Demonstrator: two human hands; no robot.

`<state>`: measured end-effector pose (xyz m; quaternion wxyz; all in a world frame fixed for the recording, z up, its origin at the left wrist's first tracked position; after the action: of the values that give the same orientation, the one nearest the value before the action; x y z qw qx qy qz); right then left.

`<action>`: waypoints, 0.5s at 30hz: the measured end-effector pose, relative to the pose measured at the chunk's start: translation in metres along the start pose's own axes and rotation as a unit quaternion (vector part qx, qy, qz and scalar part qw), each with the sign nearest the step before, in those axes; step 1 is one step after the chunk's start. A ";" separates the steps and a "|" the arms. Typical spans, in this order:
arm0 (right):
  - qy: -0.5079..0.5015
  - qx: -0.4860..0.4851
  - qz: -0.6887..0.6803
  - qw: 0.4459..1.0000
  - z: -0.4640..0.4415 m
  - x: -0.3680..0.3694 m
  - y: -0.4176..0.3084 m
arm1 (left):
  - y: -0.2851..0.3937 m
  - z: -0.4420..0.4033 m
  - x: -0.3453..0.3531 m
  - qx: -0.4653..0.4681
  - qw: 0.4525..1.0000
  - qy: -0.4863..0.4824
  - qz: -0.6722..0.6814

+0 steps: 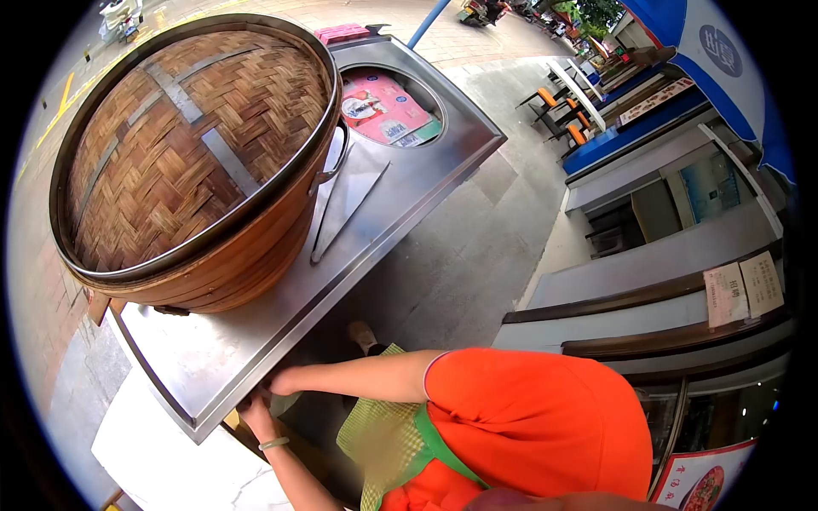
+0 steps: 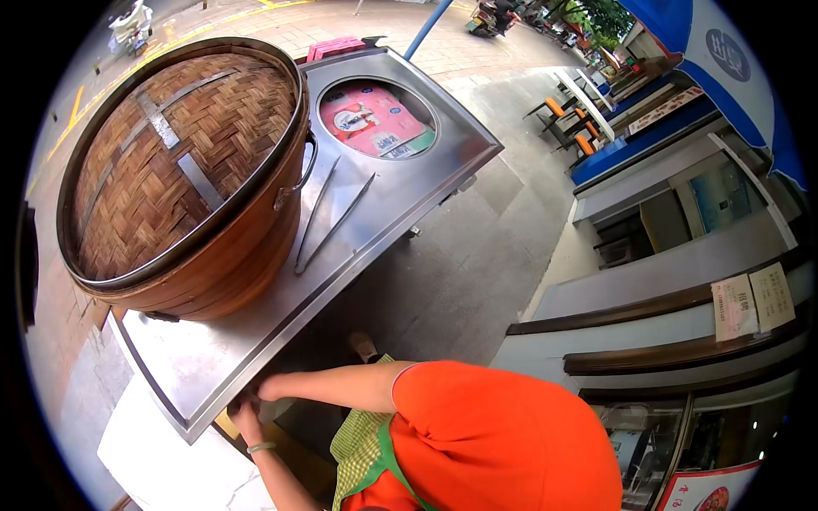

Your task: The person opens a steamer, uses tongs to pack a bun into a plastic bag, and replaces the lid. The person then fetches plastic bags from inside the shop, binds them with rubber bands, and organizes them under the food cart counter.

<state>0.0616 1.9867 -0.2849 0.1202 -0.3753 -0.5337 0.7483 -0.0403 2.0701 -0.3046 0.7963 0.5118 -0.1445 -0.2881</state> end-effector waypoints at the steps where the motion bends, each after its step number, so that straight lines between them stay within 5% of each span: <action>1: 0.013 0.087 -0.122 0.989 0.001 -0.012 -0.008 | 0.007 0.004 0.000 -0.017 1.000 -0.003 0.010; 2: 0.011 0.103 -0.130 0.986 0.001 -0.008 -0.007 | 0.014 0.008 0.007 -0.027 0.999 -0.010 0.024; 5: -0.045 0.023 0.125 0.991 -0.003 0.003 0.007 | 0.029 0.018 0.015 -0.056 0.996 -0.014 0.063; 6: -0.198 0.096 0.101 0.970 -0.003 0.000 0.002 | 0.031 0.023 0.012 -0.063 0.995 -0.015 0.070; 7: -0.139 0.046 0.096 0.984 -0.004 0.010 0.016 | 0.032 0.025 0.012 -0.070 0.995 -0.022 0.072; 10: -0.188 0.131 0.034 0.973 -0.003 -0.006 0.004 | 0.024 0.029 0.002 -0.079 0.995 -0.060 0.018; 13: -0.188 0.139 -0.004 0.972 -0.004 -0.014 0.004 | 0.020 0.021 -0.008 0.047 0.988 -0.074 -0.128; 15: -0.165 0.126 -0.001 0.978 -0.002 -0.012 0.009 | 0.014 0.016 -0.013 0.032 0.987 -0.077 -0.139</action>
<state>0.0728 1.9778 -0.2876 0.0780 -0.2277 -0.4479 0.8611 -0.0550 2.0701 -0.2844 0.7182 0.5283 -0.1423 -0.4299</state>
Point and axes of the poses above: each hand's wrist, its own z-axis away from the middle knuckle, its own x-axis out of the palm, y = z × x, the point moved 4 cm from there along -z, towards the middle knuckle, and after that the axes turned 10 degrees about y, right-handed, at the moved point
